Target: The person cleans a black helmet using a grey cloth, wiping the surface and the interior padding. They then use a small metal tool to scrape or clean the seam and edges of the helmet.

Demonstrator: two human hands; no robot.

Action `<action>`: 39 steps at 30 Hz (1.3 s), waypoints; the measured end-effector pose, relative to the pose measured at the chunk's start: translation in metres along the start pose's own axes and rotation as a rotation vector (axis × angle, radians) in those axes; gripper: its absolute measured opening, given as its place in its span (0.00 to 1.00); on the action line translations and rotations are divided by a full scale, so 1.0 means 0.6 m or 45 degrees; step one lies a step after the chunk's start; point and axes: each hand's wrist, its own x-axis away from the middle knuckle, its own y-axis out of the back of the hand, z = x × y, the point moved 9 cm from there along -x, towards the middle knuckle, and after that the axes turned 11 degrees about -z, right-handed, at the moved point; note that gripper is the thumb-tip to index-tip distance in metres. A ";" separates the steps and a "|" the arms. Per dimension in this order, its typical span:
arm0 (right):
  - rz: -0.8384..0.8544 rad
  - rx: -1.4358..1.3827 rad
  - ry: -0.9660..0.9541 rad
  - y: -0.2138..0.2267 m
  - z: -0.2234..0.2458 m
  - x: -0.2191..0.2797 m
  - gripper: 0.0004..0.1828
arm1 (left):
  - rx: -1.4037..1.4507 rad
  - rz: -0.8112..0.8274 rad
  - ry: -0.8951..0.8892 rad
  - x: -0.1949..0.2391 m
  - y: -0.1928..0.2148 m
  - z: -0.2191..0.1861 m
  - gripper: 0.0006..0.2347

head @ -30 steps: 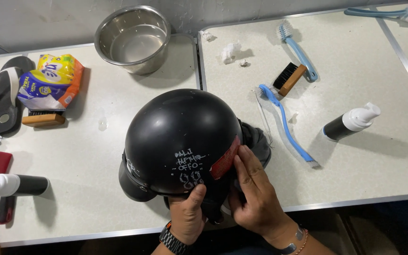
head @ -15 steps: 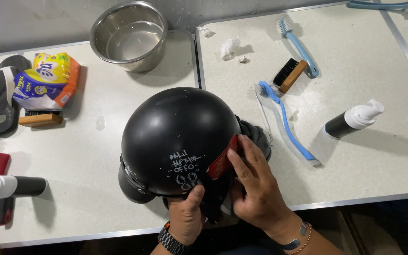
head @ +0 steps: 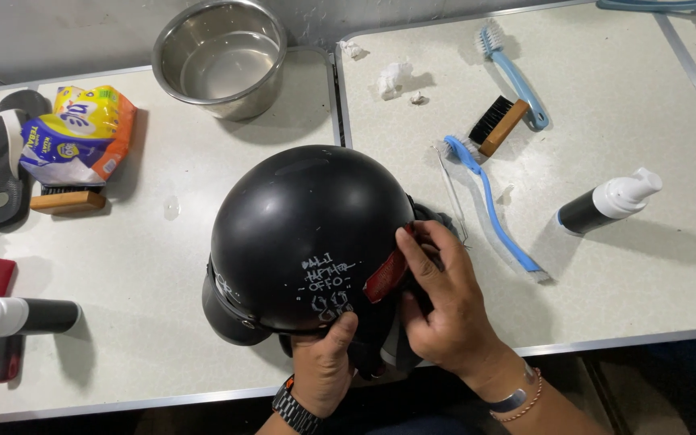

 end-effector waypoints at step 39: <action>0.137 -0.602 -0.790 -0.037 -0.092 -0.047 0.42 | 0.128 0.251 -0.134 0.006 -0.026 -0.016 0.23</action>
